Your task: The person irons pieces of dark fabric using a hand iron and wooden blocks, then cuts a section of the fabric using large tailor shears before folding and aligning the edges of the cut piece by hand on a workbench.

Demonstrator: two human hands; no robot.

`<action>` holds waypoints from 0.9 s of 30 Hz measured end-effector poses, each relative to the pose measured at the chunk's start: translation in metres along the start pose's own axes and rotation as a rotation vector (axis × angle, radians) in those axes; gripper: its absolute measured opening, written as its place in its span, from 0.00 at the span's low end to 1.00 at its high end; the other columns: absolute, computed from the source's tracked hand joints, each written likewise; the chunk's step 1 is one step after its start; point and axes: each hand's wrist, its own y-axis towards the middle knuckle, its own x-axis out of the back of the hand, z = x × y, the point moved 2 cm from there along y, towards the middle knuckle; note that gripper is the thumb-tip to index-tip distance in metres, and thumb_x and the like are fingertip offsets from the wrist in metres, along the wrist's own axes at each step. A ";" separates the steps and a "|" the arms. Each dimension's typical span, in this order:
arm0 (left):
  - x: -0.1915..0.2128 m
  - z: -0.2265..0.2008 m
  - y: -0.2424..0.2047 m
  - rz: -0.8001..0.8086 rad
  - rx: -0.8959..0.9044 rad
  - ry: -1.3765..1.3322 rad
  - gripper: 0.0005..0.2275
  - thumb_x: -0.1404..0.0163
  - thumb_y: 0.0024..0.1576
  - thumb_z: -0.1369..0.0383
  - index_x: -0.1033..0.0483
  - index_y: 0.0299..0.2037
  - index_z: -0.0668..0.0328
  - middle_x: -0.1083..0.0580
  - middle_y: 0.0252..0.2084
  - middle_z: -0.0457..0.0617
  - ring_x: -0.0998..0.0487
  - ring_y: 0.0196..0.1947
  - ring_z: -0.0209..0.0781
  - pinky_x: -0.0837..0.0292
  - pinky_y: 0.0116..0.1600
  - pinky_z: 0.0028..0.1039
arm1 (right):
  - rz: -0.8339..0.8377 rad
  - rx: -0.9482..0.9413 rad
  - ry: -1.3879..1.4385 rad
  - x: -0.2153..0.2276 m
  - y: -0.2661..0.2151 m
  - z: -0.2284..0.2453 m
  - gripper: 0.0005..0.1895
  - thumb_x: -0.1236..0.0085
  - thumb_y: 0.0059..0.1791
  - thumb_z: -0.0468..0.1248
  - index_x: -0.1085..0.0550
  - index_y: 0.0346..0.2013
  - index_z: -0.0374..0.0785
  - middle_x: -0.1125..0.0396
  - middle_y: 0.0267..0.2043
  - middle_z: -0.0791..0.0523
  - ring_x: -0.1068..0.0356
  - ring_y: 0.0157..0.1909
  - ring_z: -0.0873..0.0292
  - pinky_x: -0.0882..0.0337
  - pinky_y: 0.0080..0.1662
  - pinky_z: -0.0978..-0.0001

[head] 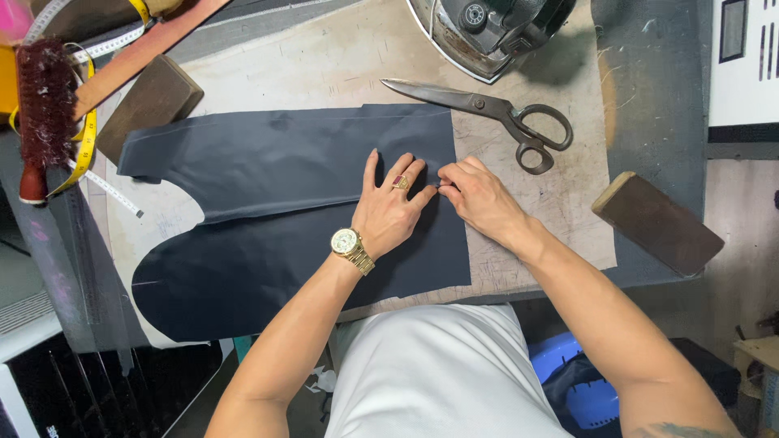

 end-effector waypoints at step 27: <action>-0.006 -0.005 -0.003 0.045 -0.041 0.097 0.20 0.46 0.57 0.66 0.26 0.61 0.45 0.34 0.66 0.63 0.39 0.71 0.61 0.56 0.68 0.75 | -0.213 0.272 -0.384 0.008 -0.018 0.005 0.28 0.41 0.53 0.50 0.28 0.60 0.33 0.36 0.68 0.44 0.42 0.71 0.40 0.49 0.70 0.38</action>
